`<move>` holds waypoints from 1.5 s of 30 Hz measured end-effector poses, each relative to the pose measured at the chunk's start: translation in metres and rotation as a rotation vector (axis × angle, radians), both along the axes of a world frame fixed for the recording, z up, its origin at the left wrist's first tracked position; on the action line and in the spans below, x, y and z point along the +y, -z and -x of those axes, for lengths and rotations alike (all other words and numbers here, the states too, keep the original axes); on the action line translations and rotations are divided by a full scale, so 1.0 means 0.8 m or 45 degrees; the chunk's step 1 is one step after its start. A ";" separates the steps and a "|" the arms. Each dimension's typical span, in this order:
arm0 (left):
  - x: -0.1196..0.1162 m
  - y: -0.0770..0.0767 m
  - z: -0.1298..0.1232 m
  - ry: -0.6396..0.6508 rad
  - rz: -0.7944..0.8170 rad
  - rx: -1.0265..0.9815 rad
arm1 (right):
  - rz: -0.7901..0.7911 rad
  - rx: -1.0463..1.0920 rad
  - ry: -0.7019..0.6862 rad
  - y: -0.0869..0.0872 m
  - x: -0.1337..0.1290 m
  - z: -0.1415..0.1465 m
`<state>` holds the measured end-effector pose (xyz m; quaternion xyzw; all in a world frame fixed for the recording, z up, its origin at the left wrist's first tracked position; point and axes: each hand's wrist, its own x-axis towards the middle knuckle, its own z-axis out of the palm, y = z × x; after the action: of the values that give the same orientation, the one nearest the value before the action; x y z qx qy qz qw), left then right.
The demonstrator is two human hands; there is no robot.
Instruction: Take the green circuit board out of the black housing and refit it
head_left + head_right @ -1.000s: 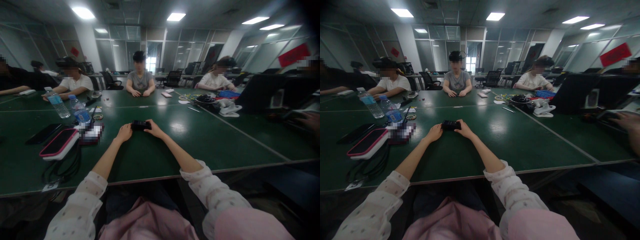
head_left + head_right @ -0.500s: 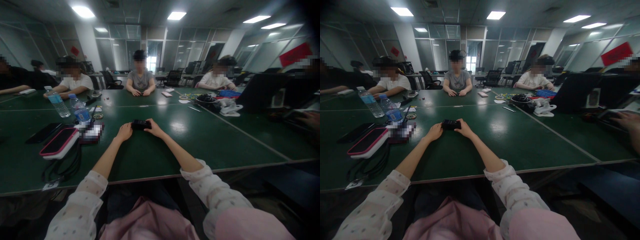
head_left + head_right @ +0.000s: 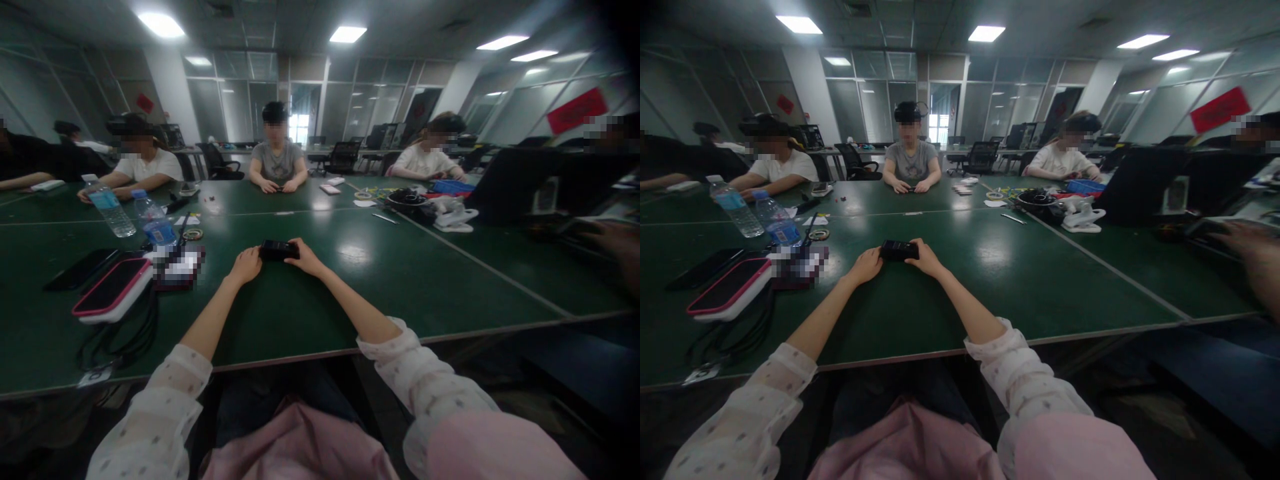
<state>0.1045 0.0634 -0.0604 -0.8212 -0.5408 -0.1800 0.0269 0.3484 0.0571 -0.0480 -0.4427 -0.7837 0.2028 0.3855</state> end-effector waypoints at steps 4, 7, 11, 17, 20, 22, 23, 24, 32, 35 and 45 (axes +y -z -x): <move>0.000 0.000 -0.001 -0.007 0.008 -0.001 | 0.009 0.039 0.011 0.001 0.000 0.001; 0.001 0.001 0.000 -0.006 0.009 -0.005 | 0.026 0.071 0.016 -0.001 -0.002 0.002; 0.001 0.004 0.001 -0.015 0.009 -0.028 | 0.038 0.098 0.021 -0.001 -0.003 0.002; 0.005 0.008 0.004 -0.017 0.019 0.015 | 0.035 0.239 -0.002 -0.001 0.005 0.002; 0.006 0.009 0.004 -0.005 0.005 0.030 | -0.020 0.390 0.015 -0.009 0.015 -0.002; 0.006 0.008 0.004 0.003 0.005 0.038 | -0.074 0.491 0.118 -0.016 0.020 -0.010; 0.006 0.008 0.004 0.008 0.009 0.047 | -0.098 0.524 0.188 -0.019 0.022 -0.015; 0.005 0.007 0.004 0.011 0.013 0.056 | -0.109 0.524 0.262 -0.020 0.024 -0.020; 0.004 0.004 0.003 -0.010 0.029 0.075 | -0.068 0.080 0.678 0.003 0.024 -0.042; 0.005 0.005 0.003 0.003 0.029 0.081 | -0.060 -0.040 0.685 0.010 0.023 -0.041; 0.002 0.005 0.003 0.005 0.030 0.062 | -0.127 -0.125 0.660 0.016 0.030 -0.041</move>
<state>0.1020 0.0652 -0.0642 -0.8268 -0.5403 -0.1535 0.0300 0.3808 0.0810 -0.0612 -0.6186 -0.6708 0.0367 0.4074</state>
